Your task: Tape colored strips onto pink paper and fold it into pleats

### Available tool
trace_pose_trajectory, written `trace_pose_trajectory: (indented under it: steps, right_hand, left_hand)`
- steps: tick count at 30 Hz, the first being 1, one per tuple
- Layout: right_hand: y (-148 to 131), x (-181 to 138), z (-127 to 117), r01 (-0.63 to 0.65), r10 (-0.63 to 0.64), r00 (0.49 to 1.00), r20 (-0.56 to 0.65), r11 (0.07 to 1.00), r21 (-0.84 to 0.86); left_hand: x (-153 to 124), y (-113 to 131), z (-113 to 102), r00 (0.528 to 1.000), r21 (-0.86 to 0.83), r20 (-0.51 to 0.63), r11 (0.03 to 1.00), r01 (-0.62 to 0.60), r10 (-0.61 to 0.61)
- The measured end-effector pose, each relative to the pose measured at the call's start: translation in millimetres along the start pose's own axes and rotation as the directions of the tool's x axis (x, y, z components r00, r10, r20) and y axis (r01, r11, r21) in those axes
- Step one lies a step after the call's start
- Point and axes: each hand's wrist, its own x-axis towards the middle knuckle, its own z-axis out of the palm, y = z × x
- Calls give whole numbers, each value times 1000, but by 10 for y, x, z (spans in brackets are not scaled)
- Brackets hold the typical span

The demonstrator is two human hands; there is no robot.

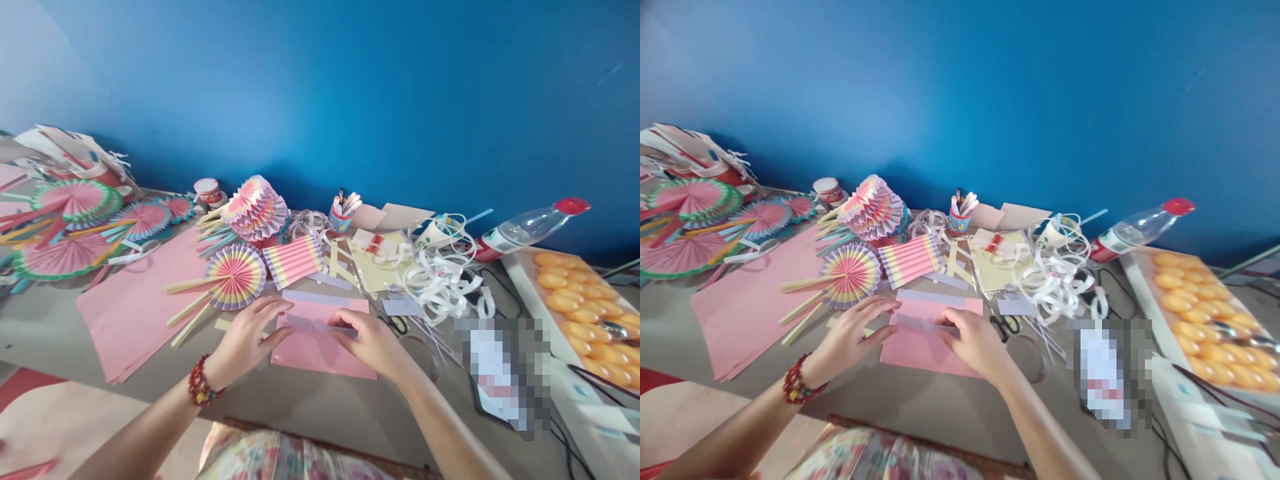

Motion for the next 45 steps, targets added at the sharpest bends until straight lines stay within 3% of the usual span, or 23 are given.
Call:
trace_pose_trajectory:
  steps: [4,11,23,27,36,45]
  right_hand:
    - [-35,-50,30,8,-9,1000,20,999,42]
    - [-38,-89,34,-23,23,1000,8,997,78]
    - [97,-229,174,-64,65,997,-43,998,18]
    - [100,-237,210,-19,19,999,-26,1000,7]
    - [154,-228,285,30,-30,999,-30,999,-16]
    - [169,-150,241,196,-189,978,82,977,-82]
  left_hand:
    - [93,30,8,998,-91,57,995,26,-21]
    - [130,9,-19,970,-205,193,961,188,-148]
    - [-67,-37,12,938,-165,262,947,277,-229]
    - [-106,-25,1,928,-169,293,943,287,-230]
    - [-188,-11,9,946,-95,296,982,164,-130]
    - [-166,-28,-33,954,-70,297,995,68,-44]
